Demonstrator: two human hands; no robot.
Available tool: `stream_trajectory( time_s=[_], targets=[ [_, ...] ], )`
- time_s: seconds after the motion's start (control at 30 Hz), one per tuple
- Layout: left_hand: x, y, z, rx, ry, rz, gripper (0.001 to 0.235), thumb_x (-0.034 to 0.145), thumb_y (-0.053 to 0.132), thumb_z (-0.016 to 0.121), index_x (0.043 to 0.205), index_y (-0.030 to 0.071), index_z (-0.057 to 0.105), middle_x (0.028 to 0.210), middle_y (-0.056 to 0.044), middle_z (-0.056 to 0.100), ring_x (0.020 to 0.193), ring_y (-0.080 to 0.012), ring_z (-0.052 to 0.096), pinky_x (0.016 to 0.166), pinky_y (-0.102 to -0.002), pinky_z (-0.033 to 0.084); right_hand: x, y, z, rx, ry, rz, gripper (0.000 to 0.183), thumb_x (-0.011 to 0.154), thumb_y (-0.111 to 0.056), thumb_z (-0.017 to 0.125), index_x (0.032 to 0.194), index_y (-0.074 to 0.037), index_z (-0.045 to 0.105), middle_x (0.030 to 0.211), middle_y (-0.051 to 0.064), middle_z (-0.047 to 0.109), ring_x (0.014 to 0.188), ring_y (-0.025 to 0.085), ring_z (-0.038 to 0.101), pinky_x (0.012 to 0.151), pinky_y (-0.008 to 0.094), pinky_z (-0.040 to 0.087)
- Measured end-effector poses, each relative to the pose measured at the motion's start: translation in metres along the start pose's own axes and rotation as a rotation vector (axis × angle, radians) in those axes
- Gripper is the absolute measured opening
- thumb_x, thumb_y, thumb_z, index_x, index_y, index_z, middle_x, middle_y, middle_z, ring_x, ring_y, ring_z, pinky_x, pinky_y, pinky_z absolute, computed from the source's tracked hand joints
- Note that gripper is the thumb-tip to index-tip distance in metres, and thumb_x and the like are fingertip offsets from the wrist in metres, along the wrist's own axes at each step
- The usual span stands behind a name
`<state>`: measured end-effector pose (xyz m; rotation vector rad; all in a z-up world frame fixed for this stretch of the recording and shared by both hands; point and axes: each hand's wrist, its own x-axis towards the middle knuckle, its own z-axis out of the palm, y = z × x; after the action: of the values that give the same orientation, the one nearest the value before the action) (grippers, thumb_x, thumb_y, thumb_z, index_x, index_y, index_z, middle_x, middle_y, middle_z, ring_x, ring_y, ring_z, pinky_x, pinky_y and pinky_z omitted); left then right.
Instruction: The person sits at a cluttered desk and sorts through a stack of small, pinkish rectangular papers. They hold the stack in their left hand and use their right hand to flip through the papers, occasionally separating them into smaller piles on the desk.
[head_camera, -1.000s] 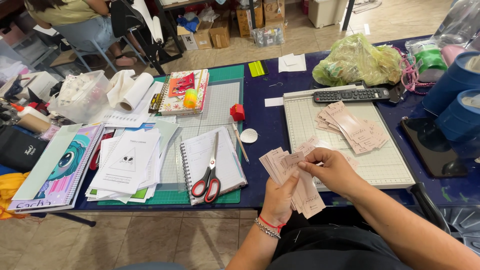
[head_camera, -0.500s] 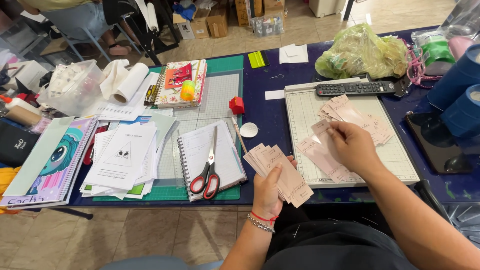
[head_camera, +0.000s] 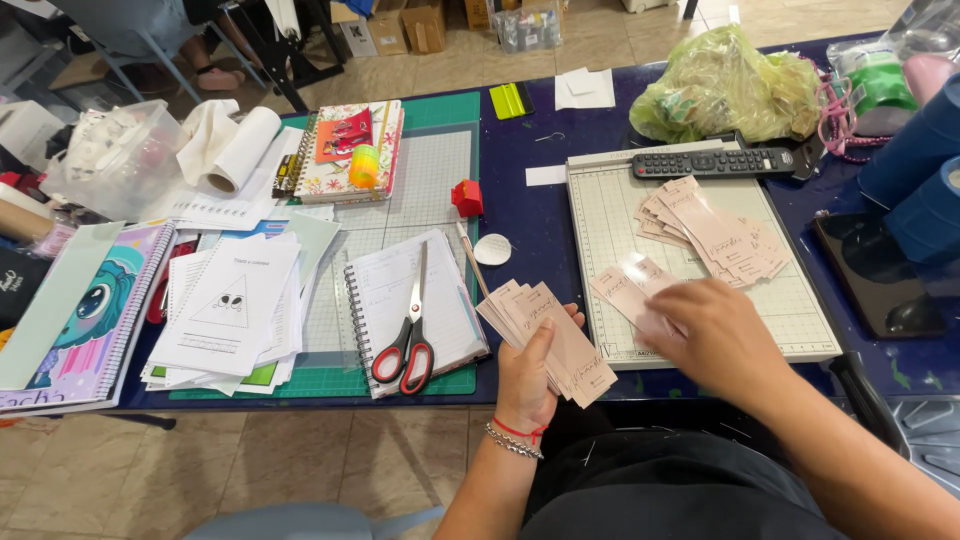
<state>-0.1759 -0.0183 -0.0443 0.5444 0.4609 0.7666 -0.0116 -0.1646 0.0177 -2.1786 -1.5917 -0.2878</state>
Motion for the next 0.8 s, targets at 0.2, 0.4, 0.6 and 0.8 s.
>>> stream_trajectory(
  time_s=[0.2, 0.4, 0.6, 0.8],
  targets=[
    [-0.008, 0.019, 0.015, 0.06, 0.043, -0.089, 0.044, 0.094, 0.011, 0.061, 0.135, -0.005, 0.057, 0.118, -0.026, 0.071, 0.111, -0.0347, 0.069, 0.103, -0.047, 0.055, -0.038, 0.023, -0.001, -0.117, -0.343, -0.074, 0.06, 0.088, -0.037, 0.066, 0.145, -0.023, 0.055, 0.15, -0.002, 0.056, 0.144, 0.017, 0.046, 0.119, 0.041, 0.034],
    [-0.012, 0.015, 0.02, 0.066, 0.04, -0.115, 0.045, 0.093, 0.013, 0.062, 0.135, -0.004, 0.058, 0.12, -0.026, 0.072, 0.11, -0.0332, 0.07, 0.098, -0.046, 0.056, -0.035, 0.025, -0.01, 0.136, -0.278, 0.031, 0.031, 0.093, -0.025, 0.062, 0.12, -0.022, 0.077, 0.13, -0.005, 0.074, 0.125, 0.018, 0.066, 0.102, 0.039, 0.054],
    [-0.01, 0.011, 0.013, 0.07, 0.025, -0.093, 0.045, 0.094, 0.013, 0.063, 0.135, -0.002, 0.058, 0.119, -0.025, 0.072, 0.108, -0.0333, 0.071, 0.095, -0.046, 0.057, -0.04, 0.023, -0.002, 0.263, -0.062, 0.284, 0.023, 0.093, -0.022, 0.068, 0.112, -0.014, 0.079, 0.113, 0.0, 0.08, 0.103, 0.019, 0.075, 0.089, 0.033, 0.058],
    [-0.012, 0.013, 0.016, 0.086, 0.031, -0.112, 0.042, 0.095, 0.013, 0.062, 0.134, -0.003, 0.06, 0.119, -0.024, 0.072, 0.109, -0.0329, 0.071, 0.092, -0.046, 0.058, -0.042, 0.028, 0.009, 0.198, 0.061, 0.326, 0.022, 0.092, -0.019, 0.071, 0.112, -0.018, 0.08, 0.111, -0.006, 0.079, 0.103, 0.014, 0.074, 0.09, 0.032, 0.055]
  ],
)
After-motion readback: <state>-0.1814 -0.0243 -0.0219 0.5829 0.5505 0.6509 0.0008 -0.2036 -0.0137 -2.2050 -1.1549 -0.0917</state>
